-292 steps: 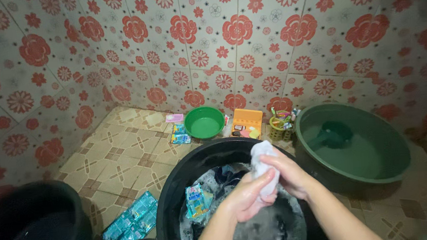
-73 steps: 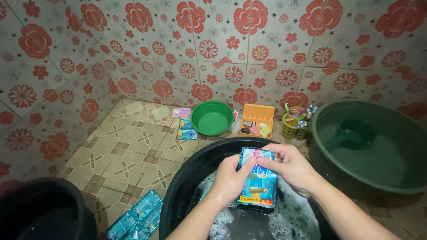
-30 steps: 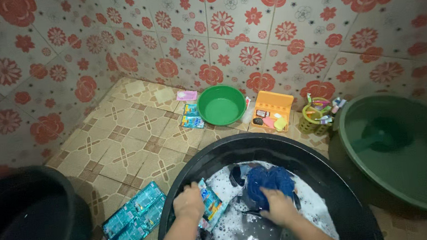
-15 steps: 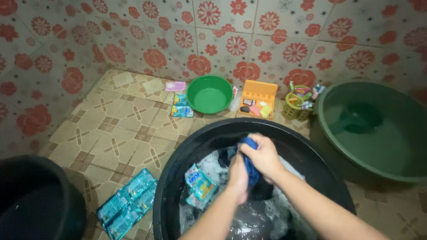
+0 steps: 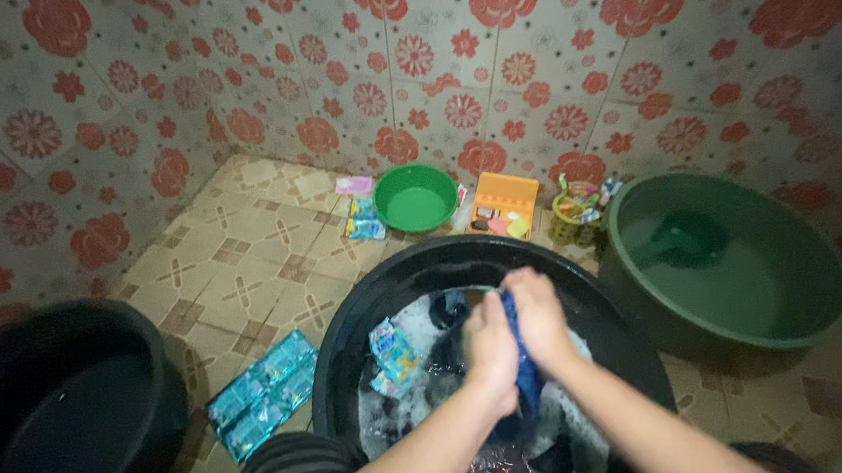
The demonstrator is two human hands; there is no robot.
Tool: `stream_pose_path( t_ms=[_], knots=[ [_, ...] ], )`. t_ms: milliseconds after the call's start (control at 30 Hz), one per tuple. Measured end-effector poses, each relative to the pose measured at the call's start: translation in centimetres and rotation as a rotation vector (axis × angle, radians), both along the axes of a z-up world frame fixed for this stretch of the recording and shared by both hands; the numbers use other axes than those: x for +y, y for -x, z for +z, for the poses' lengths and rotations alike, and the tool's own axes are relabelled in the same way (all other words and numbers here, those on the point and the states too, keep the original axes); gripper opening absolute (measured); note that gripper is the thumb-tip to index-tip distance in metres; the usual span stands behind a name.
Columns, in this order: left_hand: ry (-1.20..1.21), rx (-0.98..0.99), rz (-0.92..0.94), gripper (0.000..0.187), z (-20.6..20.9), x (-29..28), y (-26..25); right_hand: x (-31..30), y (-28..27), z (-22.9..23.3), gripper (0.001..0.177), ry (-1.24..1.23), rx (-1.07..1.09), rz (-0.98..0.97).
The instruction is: The person washes dark clothing by hand in a large black basin of soapy water, applying detergent from several packets and scrubbing the fabric.
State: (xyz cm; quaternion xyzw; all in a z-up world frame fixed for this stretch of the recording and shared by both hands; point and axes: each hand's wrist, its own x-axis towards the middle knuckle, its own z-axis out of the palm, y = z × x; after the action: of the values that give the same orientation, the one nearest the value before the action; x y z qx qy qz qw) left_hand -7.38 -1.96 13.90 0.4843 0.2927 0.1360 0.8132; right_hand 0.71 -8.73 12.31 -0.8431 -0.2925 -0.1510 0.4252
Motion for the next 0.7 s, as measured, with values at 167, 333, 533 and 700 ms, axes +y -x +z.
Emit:
stream_pose_path(
  t_ms=[167,333,533,700],
  knots=[
    [0.115,-0.102,0.069,0.042,-0.3,1.7,-0.2,-0.6,7.4,2.9,0.028,-0.022,0.328,-0.060],
    [0.115,-0.025,-0.292,0.057,-1.2,-1.4,0.7,-0.8,3.7,5.9,0.032,-0.179,0.438,-0.176],
    [0.188,-0.222,0.088,0.038,1.3,1.0,0.2,-0.3,7.0,4.9,0.026,-0.226,0.268,-0.050],
    [-0.003,0.023,-0.298,0.055,2.6,-1.1,1.1,-1.5,1.6,5.3,0.026,-0.274,0.174,-0.112]
  ],
)
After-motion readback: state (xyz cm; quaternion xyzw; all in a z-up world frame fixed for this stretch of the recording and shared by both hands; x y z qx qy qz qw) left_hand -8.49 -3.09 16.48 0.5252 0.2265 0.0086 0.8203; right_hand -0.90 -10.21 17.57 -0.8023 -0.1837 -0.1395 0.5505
